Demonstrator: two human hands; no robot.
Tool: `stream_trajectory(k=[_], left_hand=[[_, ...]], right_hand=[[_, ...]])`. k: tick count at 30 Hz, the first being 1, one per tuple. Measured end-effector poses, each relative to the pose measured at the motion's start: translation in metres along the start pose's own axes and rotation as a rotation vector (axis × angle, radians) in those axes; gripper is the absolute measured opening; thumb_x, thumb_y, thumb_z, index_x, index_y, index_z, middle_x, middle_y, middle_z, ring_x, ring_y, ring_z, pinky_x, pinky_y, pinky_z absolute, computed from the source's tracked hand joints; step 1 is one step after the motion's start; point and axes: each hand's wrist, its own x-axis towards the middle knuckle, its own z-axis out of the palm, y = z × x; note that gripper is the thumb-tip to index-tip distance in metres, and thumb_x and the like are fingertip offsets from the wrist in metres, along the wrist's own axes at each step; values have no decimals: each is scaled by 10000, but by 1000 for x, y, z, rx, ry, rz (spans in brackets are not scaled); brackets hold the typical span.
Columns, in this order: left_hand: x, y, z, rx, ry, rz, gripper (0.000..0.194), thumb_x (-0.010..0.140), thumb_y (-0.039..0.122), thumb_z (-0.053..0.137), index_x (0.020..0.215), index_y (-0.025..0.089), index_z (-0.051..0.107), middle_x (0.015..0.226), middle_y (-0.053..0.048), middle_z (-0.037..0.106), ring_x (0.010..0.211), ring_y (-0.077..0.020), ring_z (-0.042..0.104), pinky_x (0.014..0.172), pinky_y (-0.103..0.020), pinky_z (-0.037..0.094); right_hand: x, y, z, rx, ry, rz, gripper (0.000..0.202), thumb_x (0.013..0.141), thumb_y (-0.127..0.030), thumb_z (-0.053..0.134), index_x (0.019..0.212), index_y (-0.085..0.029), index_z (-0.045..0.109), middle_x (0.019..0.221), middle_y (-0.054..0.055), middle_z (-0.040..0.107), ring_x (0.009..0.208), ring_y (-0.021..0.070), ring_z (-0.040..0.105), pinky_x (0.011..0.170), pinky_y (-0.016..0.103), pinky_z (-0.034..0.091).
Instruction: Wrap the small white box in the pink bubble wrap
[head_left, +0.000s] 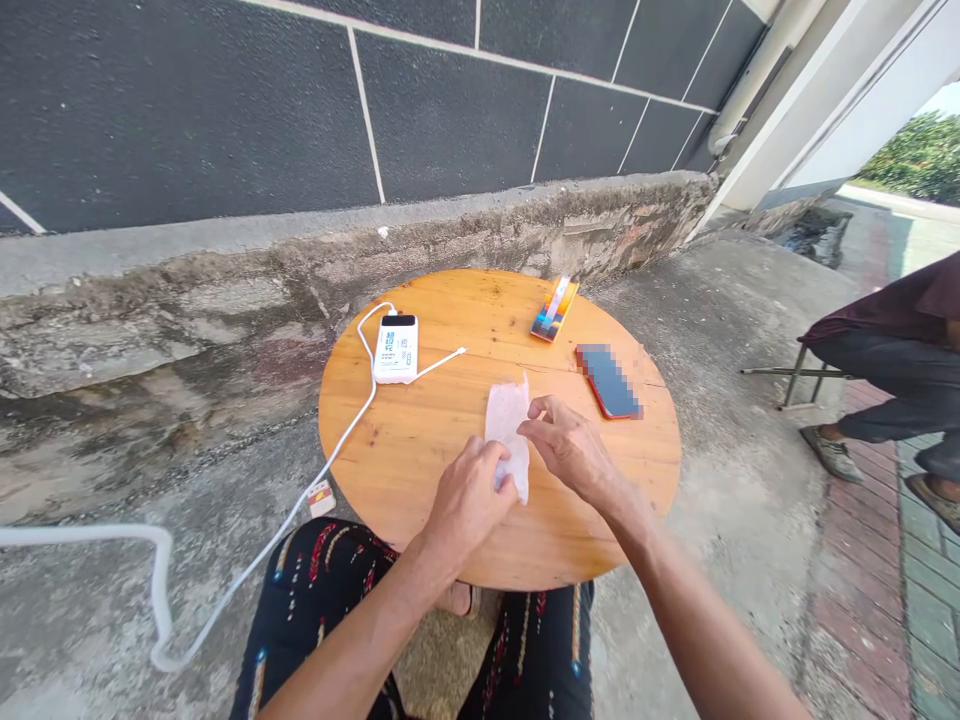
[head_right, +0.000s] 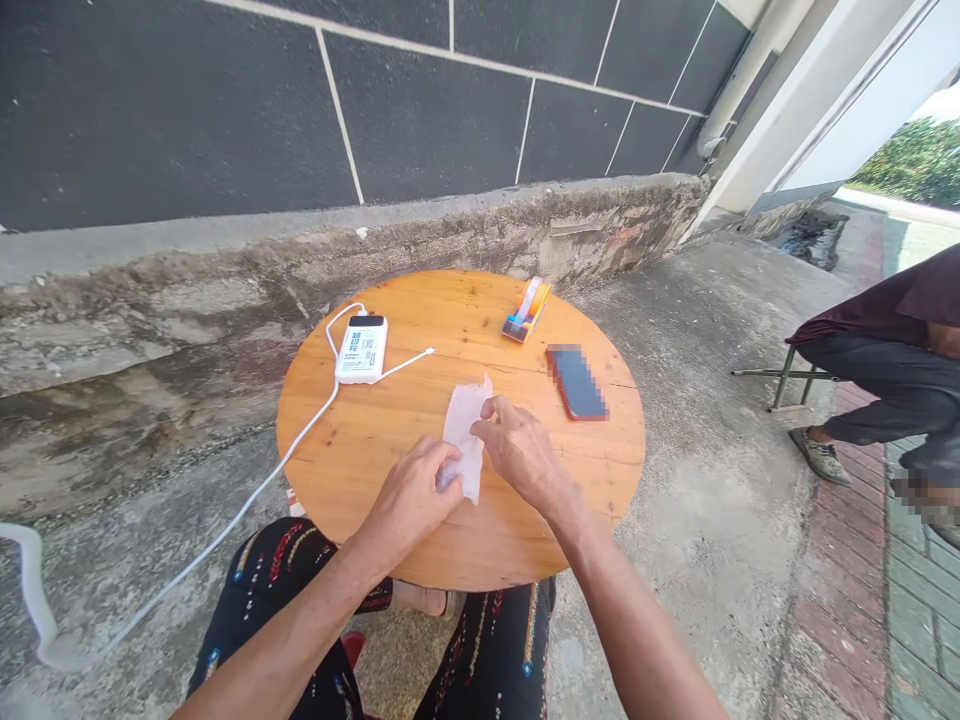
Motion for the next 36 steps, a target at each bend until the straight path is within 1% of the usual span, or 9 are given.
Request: stream_trajectory(k=[4, 8, 12, 14, 18, 23, 29, 33, 36], left_hand=[[1, 1, -2, -5, -36, -3, 192, 744, 118, 557, 906, 210, 602, 911, -43, 604, 820, -208, 608, 723, -318, 477], [-1, 2, -2, 38, -34, 21, 167, 763, 133, 556, 901, 208, 613, 946, -59, 584, 841, -222, 614, 723, -334, 495], [-1, 0, -1, 30, -6, 96, 165, 767, 121, 549, 901, 192, 615, 1178, -92, 544, 924, -220, 621, 785, -343, 515], [-1, -2, 0, 0, -2, 127, 178, 768, 104, 532, 907, 186, 608, 1215, -89, 542, 999, -226, 609, 852, -350, 509], [-1, -3, -1, -35, -10, 129, 190, 773, 99, 513, 922, 187, 592, 1137, -72, 581, 1080, -236, 579, 920, -364, 491], [-3, -4, 0, -39, -4, 136, 145, 781, 119, 519, 881, 196, 590, 1232, -73, 533, 1073, -224, 584, 906, -348, 497], [-2, -10, 1, -40, 9, 191, 143, 778, 116, 521, 872, 187, 602, 1293, -86, 507, 1058, -218, 598, 925, -347, 493], [3, -10, -4, -14, -38, 204, 134, 770, 117, 514, 840, 184, 607, 1316, -89, 512, 1047, -226, 609, 896, -352, 508], [6, -8, -8, -7, -85, 223, 150, 762, 101, 500, 819, 189, 608, 1356, -83, 503, 1089, -228, 598, 912, -349, 500]], right_hand=[[1, -1, 3, -13, 4, -28, 249, 890, -106, 486, 883, -217, 709, 984, 64, 592, 733, 136, 539, 650, 255, 399], [7, -2, 2, -43, -33, -50, 241, 894, -107, 494, 881, -210, 712, 948, 60, 607, 720, 136, 531, 660, 256, 393], [13, -4, 1, -53, -126, -69, 238, 883, -85, 514, 902, -207, 717, 909, 56, 618, 740, 141, 551, 679, 256, 391], [16, -4, 2, -43, -175, -71, 238, 882, -82, 519, 901, -209, 719, 898, 54, 619, 764, 143, 566, 701, 257, 394], [20, -3, 7, 25, -229, -52, 231, 886, -97, 523, 895, -218, 720, 897, 47, 620, 805, 140, 586, 721, 241, 396], [19, 1, 15, 176, -242, -63, 247, 895, -87, 491, 845, -197, 706, 839, 39, 630, 843, 144, 596, 726, 219, 406], [15, -1, 15, 321, -228, 125, 258, 831, -65, 506, 973, -215, 661, 924, 19, 670, 766, 132, 610, 692, 225, 413], [14, -3, 14, 342, -247, 261, 292, 800, -78, 500, 1042, -198, 609, 831, 7, 682, 692, 139, 614, 641, 229, 407], [13, -3, 16, 397, -244, 295, 315, 780, -71, 499, 1058, -191, 587, 824, 8, 691, 717, 147, 631, 659, 232, 419]])
